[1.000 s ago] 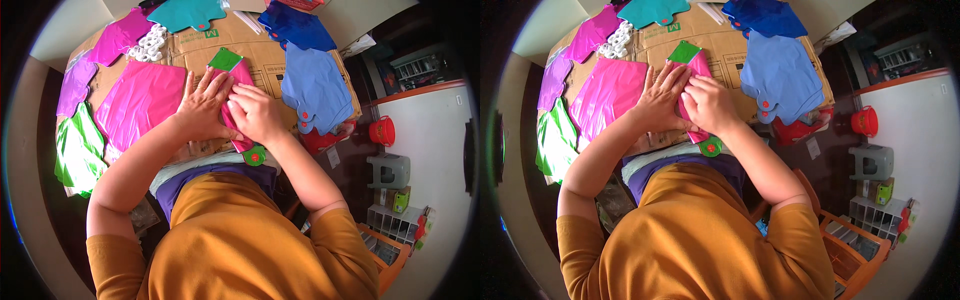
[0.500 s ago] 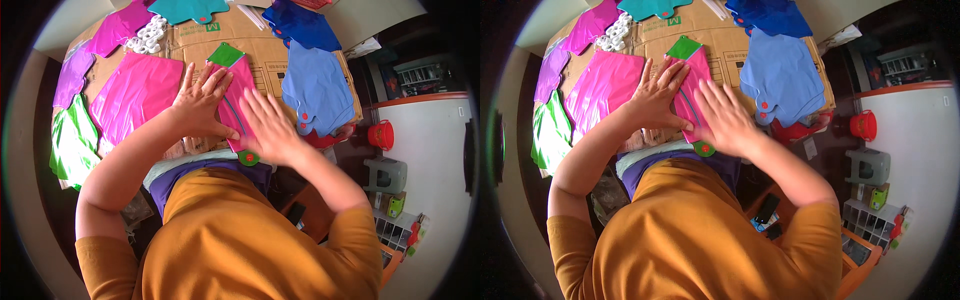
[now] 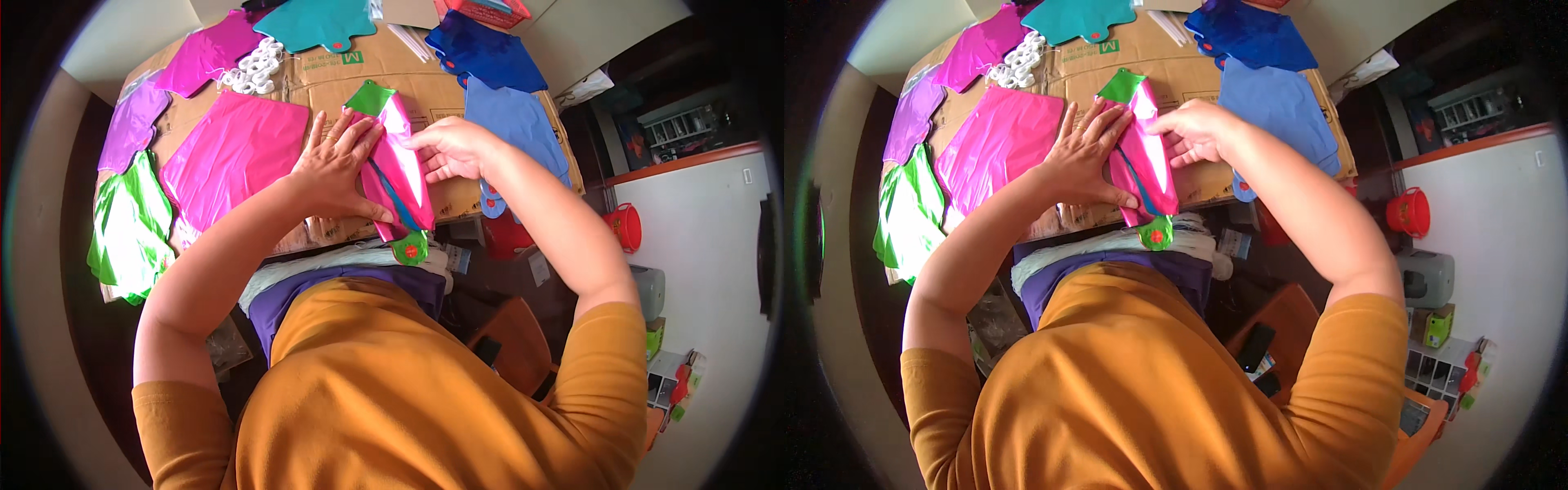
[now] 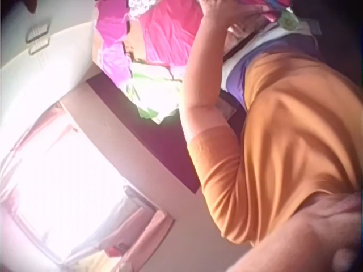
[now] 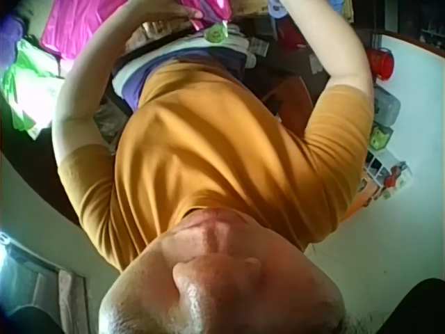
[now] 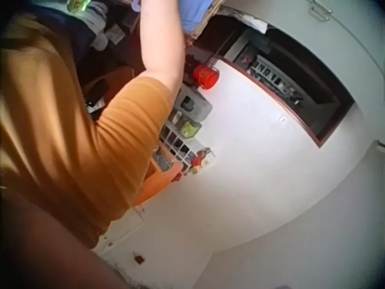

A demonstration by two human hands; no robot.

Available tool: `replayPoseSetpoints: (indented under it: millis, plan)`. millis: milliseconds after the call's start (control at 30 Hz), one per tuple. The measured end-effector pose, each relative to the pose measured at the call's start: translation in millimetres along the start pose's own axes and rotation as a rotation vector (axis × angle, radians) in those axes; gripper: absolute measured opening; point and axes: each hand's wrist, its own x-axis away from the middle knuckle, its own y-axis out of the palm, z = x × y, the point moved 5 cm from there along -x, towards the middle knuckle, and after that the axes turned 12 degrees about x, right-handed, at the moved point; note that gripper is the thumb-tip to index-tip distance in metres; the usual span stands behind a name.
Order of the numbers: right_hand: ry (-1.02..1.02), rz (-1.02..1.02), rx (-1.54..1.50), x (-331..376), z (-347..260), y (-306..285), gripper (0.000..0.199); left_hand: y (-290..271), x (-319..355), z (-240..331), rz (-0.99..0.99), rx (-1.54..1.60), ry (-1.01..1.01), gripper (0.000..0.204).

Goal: Folding and packaging star-shaped foil balloons into plastic sleeves with cardboard inserts.

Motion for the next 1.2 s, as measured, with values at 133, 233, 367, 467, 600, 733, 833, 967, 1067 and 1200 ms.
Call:
replayPoseSetpoints:
  millis: [133,233,367,467,600,733,833,967,1067,1200]
  plan:
    - [-0.032,0.068,0.035,-19,4,15,0.014,-2,3,-2,0.034,0.041,0.035,0.129]
    - [-0.066,0.277,0.268,-6,6,10,0.016,-25,14,-4,0.309,0.319,0.147,0.127]
    - [-0.443,0.202,-0.106,27,-3,26,0.018,-33,32,-14,0.400,1.569,-0.271,0.087]
    - [-0.569,0.158,-0.176,49,-9,47,0.015,-29,28,13,0.096,1.915,-0.396,0.047]
    - [-0.593,0.190,-0.216,68,-7,56,0.013,-40,26,26,0.130,1.637,-0.305,0.020]
    - [-0.616,0.113,-0.234,77,5,57,0.018,-48,34,35,0.109,1.580,-0.326,0.018]
    - [-0.709,0.068,-0.329,84,7,67,0.020,-54,38,41,0.079,1.606,-0.346,0.015]
    - [-0.889,0.102,-0.418,97,0,67,0.014,-60,41,43,0.180,1.642,-0.208,0.013]
    - [-1.025,0.024,-0.498,114,-11,62,0.014,-103,45,65,0.206,1.785,0.124,0.011]
    - [-1.074,-0.328,-0.559,118,-34,55,0.020,-143,49,87,0.290,0.872,0.442,0.024]
